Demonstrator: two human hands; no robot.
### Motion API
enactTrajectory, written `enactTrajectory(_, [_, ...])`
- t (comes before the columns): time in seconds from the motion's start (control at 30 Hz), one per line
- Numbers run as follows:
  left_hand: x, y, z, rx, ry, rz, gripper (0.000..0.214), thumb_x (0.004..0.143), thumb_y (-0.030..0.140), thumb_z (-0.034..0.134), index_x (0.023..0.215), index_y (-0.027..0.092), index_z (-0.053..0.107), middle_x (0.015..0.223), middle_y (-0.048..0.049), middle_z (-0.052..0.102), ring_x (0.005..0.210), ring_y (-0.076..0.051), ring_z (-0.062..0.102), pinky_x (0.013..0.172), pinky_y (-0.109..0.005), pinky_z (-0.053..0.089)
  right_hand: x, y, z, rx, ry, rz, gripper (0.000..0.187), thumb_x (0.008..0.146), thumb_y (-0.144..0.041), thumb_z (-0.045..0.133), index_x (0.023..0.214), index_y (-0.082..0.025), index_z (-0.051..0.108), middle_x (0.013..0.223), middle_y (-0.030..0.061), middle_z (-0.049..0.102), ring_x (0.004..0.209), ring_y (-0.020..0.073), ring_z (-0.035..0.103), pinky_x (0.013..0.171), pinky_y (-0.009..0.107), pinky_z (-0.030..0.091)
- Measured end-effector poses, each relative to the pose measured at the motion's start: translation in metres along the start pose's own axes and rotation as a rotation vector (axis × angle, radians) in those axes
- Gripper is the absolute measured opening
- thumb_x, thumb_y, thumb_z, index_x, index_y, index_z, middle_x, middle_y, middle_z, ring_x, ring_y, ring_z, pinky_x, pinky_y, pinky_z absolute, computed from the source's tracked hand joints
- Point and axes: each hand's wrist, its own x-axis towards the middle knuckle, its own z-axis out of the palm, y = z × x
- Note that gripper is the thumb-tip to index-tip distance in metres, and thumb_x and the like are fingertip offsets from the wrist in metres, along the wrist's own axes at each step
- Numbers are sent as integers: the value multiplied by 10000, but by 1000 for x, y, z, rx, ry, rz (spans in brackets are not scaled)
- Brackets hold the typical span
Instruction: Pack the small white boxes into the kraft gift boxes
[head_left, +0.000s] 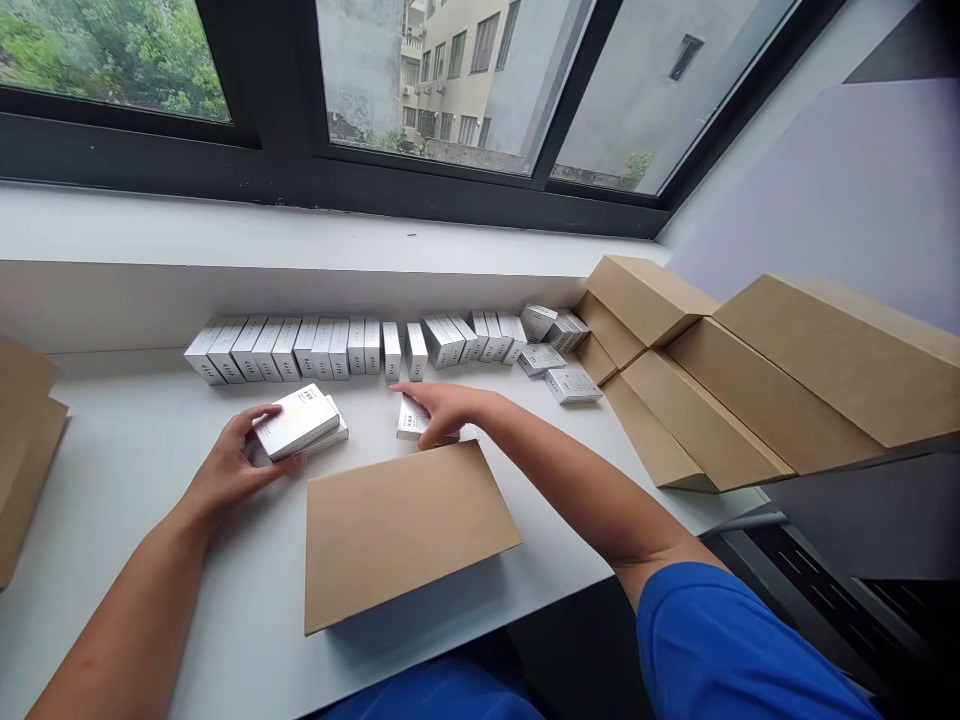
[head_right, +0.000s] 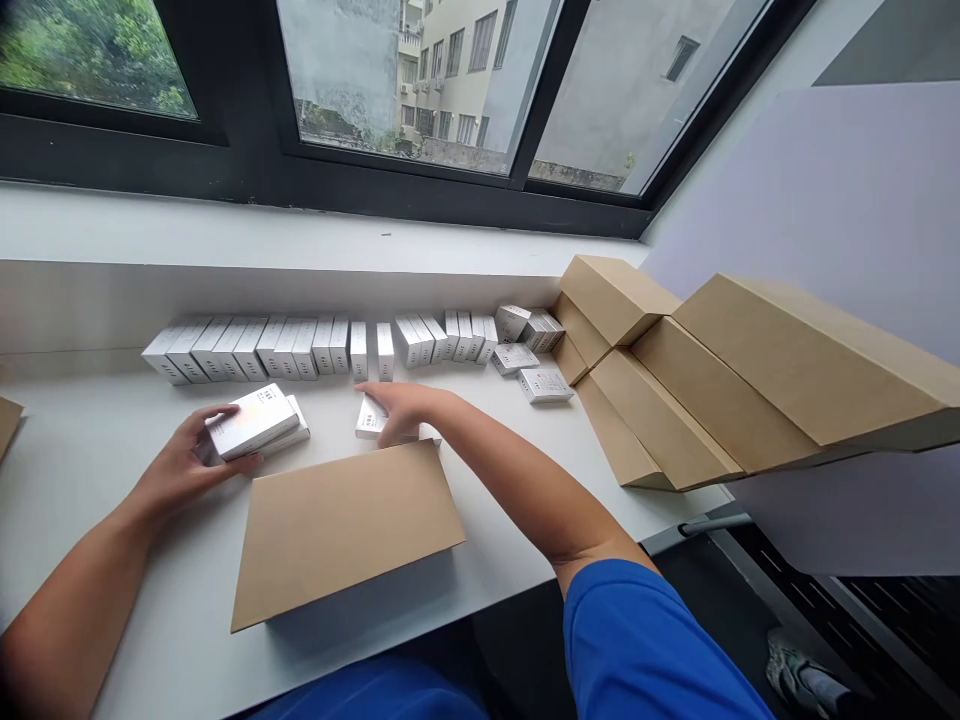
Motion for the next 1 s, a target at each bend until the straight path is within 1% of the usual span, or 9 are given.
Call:
enactTrajectory(0.13, [-5, 16, -2, 189, 146, 91, 834, 789, 674, 672, 1467, 253, 430, 1544, -163, 408, 1466, -404, 367, 1193, -627, 343, -27, 32, -8, 104, 165, 123, 1159, 681, -284, 823, 1648, -264, 185, 1594, 159, 420, 1315, 398, 550, 1035, 516, 505])
enactTrajectory(0.27, [-36, 42, -10, 173, 232, 72, 569, 894, 689, 501, 1239, 245, 588, 1309, -117, 612, 1249, -340, 566, 1107, -543, 440, -83, 53, 12, 151, 588, 102, 802, 875, -489, 694, 1571, -279, 355, 1618, 119, 401, 1517, 370, 322, 1202, 555, 333])
enactTrajectory(0.33, [-60, 51, -10, 88, 115, -49, 499, 894, 715, 484, 1055, 267, 636, 1066, -51, 697, 1008, -274, 659, 917, -429, 548, -108, 51, 40, 219, 799, 45, 571, 940, -545, 599, 1440, -288, 504, 1513, 102, 521, 1457, 342, 412, 1191, 550, 348])
enactTrajectory(0.37, [-72, 55, -7, 41, -18, -93, 521, 906, 730, 430, 1006, 264, 641, 981, -38, 709, 902, -252, 671, 818, -390, 565, -116, 47, 57, 294, 873, 37, 482, 965, -556, 554, 1358, -276, 560, 1422, 104, 589, 1373, 325, 500, 1157, 533, 394])
enactTrajectory(0.43, [-91, 59, 3, 18, -220, -192, 548, 919, 736, 392, 944, 257, 657, 906, -33, 726, 794, -239, 678, 692, -346, 549, -125, 36, 90, 518, 938, 127, 467, 969, -615, 513, 1250, -248, 581, 1251, 115, 662, 1183, 302, 623, 1033, 500, 503])
enactTrajectory(0.53, [-103, 66, 22, 41, -336, -294, 551, 890, 758, 447, 938, 255, 665, 848, -33, 730, 771, -255, 688, 653, -335, 518, -122, 17, 121, 795, 653, 303, 545, 878, -671, 637, 1199, -236, 563, 1217, 122, 679, 1075, 302, 682, 891, 465, 583])
enactTrajectory(0.63, [-104, 69, 33, 48, -248, -324, 619, 840, 801, 490, 1122, 272, 644, 838, -26, 710, 800, -274, 684, 689, -360, 516, -113, 6, 119, 907, 427, 317, 578, 806, -649, 747, 1178, -240, 581, 1274, 122, 680, 1121, 321, 693, 879, 452, 602])
enactTrajectory(0.8, [-105, 64, 40, -21, -178, -289, 640, 867, 786, 453, 1241, 282, 581, 1110, -59, 712, 969, -291, 686, 803, -416, 547, -107, 6, 101, 1096, 364, 208, 675, 726, -577, 853, 1230, -239, 556, 1278, 116, 683, 1131, 323, 704, 897, 439, 607])
enactTrajectory(1.0, [-112, 70, 51, -162, -112, -212, 637, 900, 744, 438, 1307, 270, 561, 1295, -93, 652, 1117, -331, 634, 927, -492, 532, -108, 12, 104, 1241, 292, 136, 824, 699, -482, 905, 1362, -278, 461, 1343, 109, 646, 1182, 324, 682, 939, 458, 595])
